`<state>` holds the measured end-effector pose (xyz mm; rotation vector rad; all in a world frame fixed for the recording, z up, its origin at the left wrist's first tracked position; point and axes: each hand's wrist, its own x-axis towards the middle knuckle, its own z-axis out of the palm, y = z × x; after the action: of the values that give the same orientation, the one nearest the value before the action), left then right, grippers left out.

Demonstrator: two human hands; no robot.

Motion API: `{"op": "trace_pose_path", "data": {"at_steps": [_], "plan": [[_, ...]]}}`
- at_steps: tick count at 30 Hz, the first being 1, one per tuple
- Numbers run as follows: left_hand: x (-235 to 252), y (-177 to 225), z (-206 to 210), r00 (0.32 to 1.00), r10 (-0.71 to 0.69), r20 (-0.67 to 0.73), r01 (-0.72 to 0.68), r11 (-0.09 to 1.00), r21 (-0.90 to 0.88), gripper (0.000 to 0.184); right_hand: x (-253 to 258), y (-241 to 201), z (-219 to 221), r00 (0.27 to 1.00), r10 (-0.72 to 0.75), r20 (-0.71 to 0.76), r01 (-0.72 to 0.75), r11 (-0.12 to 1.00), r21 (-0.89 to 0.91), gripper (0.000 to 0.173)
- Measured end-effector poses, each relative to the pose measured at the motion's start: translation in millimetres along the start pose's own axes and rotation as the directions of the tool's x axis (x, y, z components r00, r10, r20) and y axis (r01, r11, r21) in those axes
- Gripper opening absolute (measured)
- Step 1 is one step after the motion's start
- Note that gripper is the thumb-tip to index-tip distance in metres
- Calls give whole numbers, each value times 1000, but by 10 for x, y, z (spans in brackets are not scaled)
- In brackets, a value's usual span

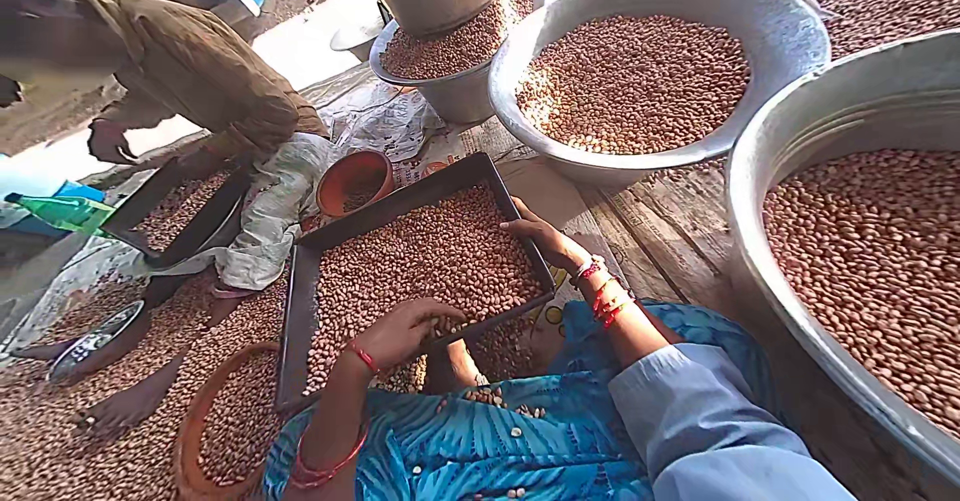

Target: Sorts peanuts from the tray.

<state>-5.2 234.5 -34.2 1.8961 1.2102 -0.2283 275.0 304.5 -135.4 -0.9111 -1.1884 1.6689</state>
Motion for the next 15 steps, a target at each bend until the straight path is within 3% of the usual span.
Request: {"op": "trace_pose_path", "data": {"at_steps": [3, 6, 8, 10, 12, 15], "plan": [[138, -93, -209, 963, -244, -113, 253, 965, 72, 32, -4, 13, 13, 1000, -5, -21, 5, 1000, 4, 67], [245, -145, -320, 853, -363, -375, 452, 873, 184, 41, -12, 13, 14, 1000, -4, -9, 4, 1000, 16, 68], [264, -77, -231, 794, -219, -568, 366, 917, 157, 34, 7, 36, -7, 1000, -24, 4, 24, 999, 23, 67], [326, -21, -54, 723, 8, -691, 153, 973, 172, 19, 22, 55, -24, 999, -33, 8, 33, 999, 13, 65], [410, 68, 93, 694, 109, -712, 76, 972, 224, 14, 26, 58, -36, 1000, -26, 11, 26, 1000, -1, 65], [528, 143, 186, 730, 111, -674, 116, 952, 282, 16, 29, 70, -49, 999, -33, 19, 33, 999, -3, 65]]}}
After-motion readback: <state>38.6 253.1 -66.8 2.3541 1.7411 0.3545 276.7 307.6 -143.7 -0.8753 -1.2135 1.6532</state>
